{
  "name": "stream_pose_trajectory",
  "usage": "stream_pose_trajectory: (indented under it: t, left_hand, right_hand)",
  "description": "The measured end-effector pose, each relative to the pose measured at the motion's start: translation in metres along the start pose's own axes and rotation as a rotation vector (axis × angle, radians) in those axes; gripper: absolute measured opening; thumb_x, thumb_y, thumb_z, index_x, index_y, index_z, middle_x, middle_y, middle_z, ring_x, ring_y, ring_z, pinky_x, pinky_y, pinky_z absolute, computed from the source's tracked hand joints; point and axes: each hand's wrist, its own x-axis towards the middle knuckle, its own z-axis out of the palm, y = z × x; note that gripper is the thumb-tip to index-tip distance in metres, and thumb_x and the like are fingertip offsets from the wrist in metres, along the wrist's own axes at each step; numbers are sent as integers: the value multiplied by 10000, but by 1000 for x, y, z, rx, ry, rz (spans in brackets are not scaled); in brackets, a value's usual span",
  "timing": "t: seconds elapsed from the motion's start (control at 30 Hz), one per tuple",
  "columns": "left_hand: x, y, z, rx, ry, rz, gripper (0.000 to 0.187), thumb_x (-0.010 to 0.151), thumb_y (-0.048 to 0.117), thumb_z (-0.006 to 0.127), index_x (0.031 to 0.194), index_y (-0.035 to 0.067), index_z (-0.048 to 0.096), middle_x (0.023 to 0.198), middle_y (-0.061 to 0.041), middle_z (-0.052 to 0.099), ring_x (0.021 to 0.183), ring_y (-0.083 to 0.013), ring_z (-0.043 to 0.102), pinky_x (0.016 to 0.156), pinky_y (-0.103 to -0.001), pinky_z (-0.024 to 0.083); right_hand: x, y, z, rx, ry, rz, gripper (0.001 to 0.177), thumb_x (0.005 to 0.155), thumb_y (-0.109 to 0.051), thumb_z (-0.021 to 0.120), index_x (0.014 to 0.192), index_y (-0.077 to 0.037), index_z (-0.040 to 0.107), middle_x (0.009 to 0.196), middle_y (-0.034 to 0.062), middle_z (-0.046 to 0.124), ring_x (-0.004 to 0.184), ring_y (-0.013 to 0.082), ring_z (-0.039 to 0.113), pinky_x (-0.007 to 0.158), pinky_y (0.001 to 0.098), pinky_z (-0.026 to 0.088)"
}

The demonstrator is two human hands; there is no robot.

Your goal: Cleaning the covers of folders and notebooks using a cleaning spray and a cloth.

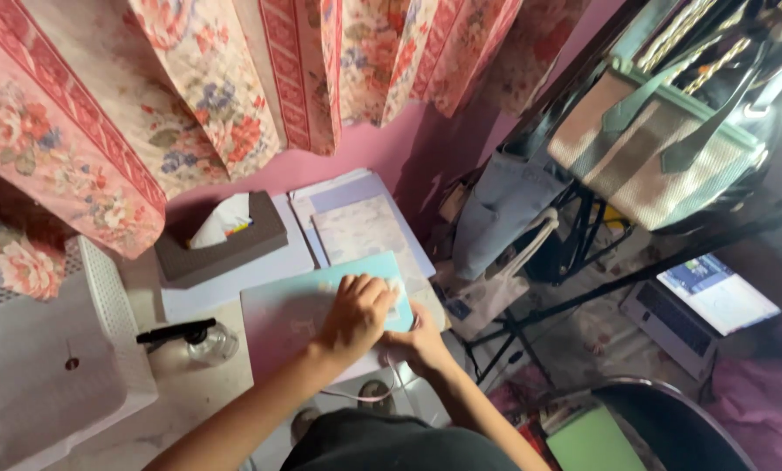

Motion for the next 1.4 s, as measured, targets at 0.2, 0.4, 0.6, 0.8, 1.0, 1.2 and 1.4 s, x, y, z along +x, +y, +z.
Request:
stream_pose_trajectory:
  t: [0.2,0.4,0.6,0.8,1.0,1.2,1.4]
  left_hand:
    - [-10,-25,17,63,-46,-38,67,866,136,655,814,125,697,743,-31,569,717,-247,559,674,-411,436]
    - [2,-43,3,171,-68,-79,86,902,116,641,894,119,726,796,-40,599,796,-236,556,690,-411,413]
    - [5,-42,0,173,-81,-73,75,869,147,647,820,172,698,777,-27,579,791,-247,551,707,-437,424]
    - [-6,-48,17,154,-95,-55,95,869,179,642,787,175,690,754,-14,590,769,-240,573,737,-453,457]
    - [1,-2,-15,-56,-257,-97,129,932,93,781,853,21,708,753,-73,674,727,-234,589,673,-327,480]
    - [-8,8,-23,-169,-45,34,301,841,-67,780,1121,2,693,923,-97,686,791,-204,582,697,-301,482]
    - [-16,25,-29,2,-124,104,508,879,-132,677,1371,-67,566,1389,-230,613,1296,-334,599,1121,-472,488]
  right_hand:
    - [6,-9,6,-18,-14,-8,415,537,183,808,916,56,695,689,116,699,580,204,710,517,305,585]
    - [15,-7,4,-44,-37,-35,423,548,185,815,932,64,687,710,119,702,600,201,713,533,311,587]
    - [-12,-48,47,15,-15,10,390,539,179,787,895,57,685,660,128,686,544,212,699,482,328,580]
    - [-26,-61,56,27,4,38,371,549,200,775,886,81,678,646,162,691,518,250,700,450,358,580]
    - [8,6,0,-187,-72,-16,336,667,41,774,988,19,679,851,106,683,678,185,637,523,294,537]
    - [10,-1,-7,-270,-136,-151,309,705,67,736,991,-34,679,935,84,726,811,171,678,676,276,574]
    - [12,10,-12,-45,-107,-67,496,686,162,714,1155,27,623,1028,139,699,863,223,693,651,280,594]
